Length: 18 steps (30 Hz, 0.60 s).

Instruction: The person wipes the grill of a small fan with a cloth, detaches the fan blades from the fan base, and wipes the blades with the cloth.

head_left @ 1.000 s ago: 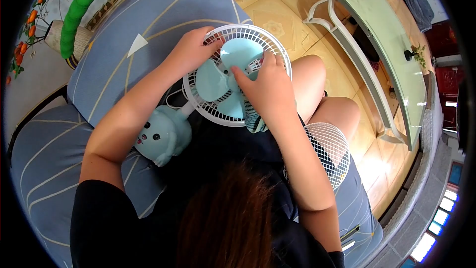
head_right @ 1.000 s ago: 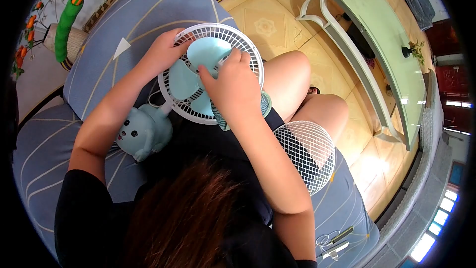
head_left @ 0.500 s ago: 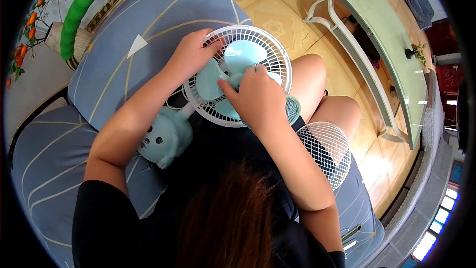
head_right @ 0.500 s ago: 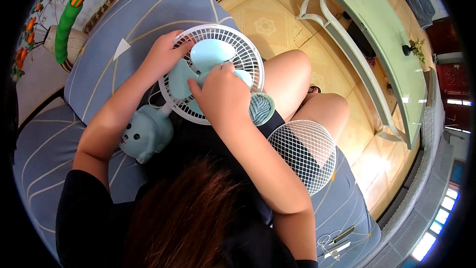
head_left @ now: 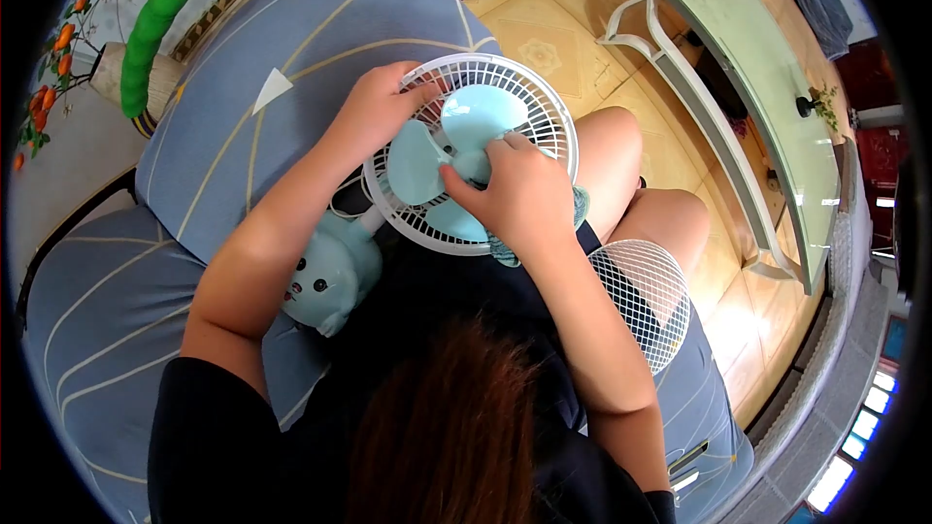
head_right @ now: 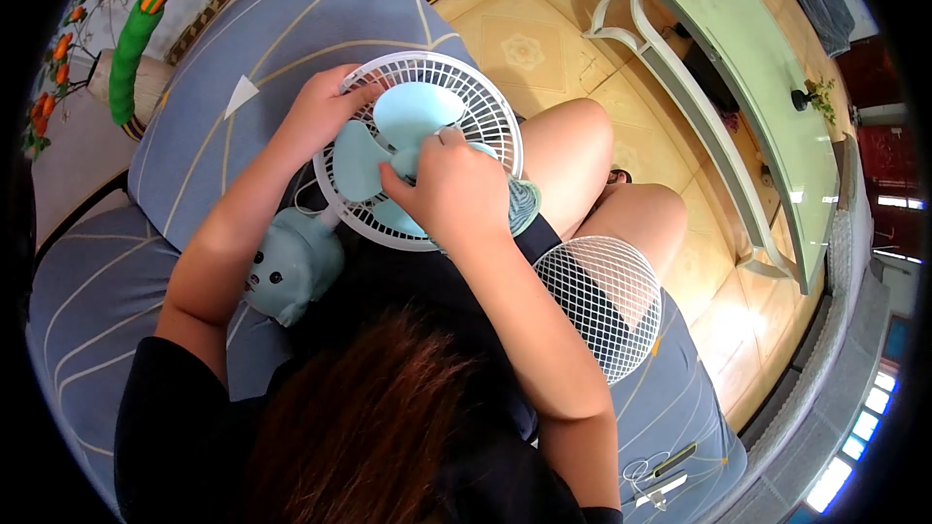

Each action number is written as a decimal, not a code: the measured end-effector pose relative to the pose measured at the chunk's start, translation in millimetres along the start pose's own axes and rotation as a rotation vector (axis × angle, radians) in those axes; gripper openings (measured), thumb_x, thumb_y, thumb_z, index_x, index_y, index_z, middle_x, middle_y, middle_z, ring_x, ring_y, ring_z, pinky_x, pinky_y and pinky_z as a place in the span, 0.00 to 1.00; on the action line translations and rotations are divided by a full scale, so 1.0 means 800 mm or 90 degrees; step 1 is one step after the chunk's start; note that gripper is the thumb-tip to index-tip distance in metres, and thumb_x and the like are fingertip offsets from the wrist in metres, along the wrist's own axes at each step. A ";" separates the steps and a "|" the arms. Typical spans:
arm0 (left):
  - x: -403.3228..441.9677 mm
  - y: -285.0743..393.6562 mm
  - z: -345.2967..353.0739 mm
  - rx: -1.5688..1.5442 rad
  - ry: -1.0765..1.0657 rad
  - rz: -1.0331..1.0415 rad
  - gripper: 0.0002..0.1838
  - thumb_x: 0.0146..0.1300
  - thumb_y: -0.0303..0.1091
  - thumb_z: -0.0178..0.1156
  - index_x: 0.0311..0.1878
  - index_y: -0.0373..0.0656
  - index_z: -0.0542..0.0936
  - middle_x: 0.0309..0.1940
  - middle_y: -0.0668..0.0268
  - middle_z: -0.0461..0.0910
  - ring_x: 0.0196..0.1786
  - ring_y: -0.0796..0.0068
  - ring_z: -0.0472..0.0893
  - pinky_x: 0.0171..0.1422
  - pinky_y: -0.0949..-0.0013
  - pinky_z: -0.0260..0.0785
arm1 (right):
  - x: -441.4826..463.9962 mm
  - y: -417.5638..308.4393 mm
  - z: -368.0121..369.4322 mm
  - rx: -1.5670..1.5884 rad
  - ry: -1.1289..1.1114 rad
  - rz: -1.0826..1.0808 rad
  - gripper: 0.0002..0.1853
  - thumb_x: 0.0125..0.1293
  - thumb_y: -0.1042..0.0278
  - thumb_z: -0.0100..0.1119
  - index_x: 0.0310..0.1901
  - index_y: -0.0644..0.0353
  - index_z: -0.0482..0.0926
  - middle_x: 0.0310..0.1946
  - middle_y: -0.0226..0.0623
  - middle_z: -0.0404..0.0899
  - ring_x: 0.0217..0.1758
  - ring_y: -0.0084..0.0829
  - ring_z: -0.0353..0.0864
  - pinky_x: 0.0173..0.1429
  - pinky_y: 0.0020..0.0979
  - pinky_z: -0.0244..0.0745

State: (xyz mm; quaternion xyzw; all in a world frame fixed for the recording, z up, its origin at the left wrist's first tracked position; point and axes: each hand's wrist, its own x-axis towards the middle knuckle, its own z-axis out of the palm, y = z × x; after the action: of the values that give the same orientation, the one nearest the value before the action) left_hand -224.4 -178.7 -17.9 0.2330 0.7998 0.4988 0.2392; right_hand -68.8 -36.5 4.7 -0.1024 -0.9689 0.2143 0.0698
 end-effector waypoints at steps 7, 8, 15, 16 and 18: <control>0.002 -0.005 0.004 -0.015 -0.021 -0.002 0.15 0.69 0.37 0.65 0.49 0.34 0.84 0.33 0.60 0.87 0.35 0.76 0.85 0.41 0.69 0.76 | -0.007 0.007 -0.001 -0.023 0.032 -0.064 0.28 0.57 0.42 0.68 0.24 0.66 0.80 0.26 0.42 0.78 0.23 0.41 0.83 0.29 0.38 0.81; 0.001 -0.004 0.005 -0.020 -0.021 -0.003 0.15 0.69 0.37 0.65 0.49 0.34 0.84 0.33 0.61 0.87 0.35 0.77 0.85 0.41 0.69 0.76 | -0.007 0.009 -0.002 -0.023 0.034 -0.075 0.28 0.57 0.42 0.68 0.23 0.66 0.80 0.25 0.41 0.78 0.22 0.41 0.83 0.29 0.38 0.81; 0.002 -0.006 0.009 -0.017 -0.011 0.001 0.15 0.69 0.37 0.65 0.49 0.34 0.84 0.33 0.61 0.87 0.34 0.77 0.84 0.40 0.69 0.76 | -0.007 0.013 -0.004 -0.018 0.038 -0.104 0.28 0.56 0.42 0.69 0.22 0.65 0.80 0.24 0.40 0.76 0.21 0.40 0.82 0.28 0.38 0.80; 0.002 -0.006 0.010 -0.020 -0.007 -0.002 0.15 0.68 0.37 0.65 0.48 0.34 0.84 0.33 0.61 0.87 0.34 0.77 0.84 0.40 0.69 0.76 | -0.008 0.012 -0.004 -0.016 0.041 -0.095 0.28 0.56 0.42 0.69 0.22 0.65 0.80 0.24 0.39 0.76 0.21 0.40 0.82 0.28 0.38 0.80; -0.001 0.001 0.011 -0.018 -0.014 -0.023 0.15 0.68 0.37 0.66 0.48 0.34 0.84 0.32 0.60 0.87 0.34 0.76 0.85 0.40 0.69 0.76 | -0.014 0.011 0.001 -0.010 0.058 -0.076 0.27 0.55 0.42 0.69 0.22 0.65 0.80 0.24 0.39 0.76 0.21 0.40 0.82 0.28 0.38 0.80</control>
State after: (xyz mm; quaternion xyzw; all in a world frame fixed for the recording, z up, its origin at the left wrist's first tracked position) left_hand -218.3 -173.2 -20.1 0.2207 0.7939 0.5033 0.2602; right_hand -56.8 -31.4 -0.9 -0.0548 -0.9707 0.1971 0.1259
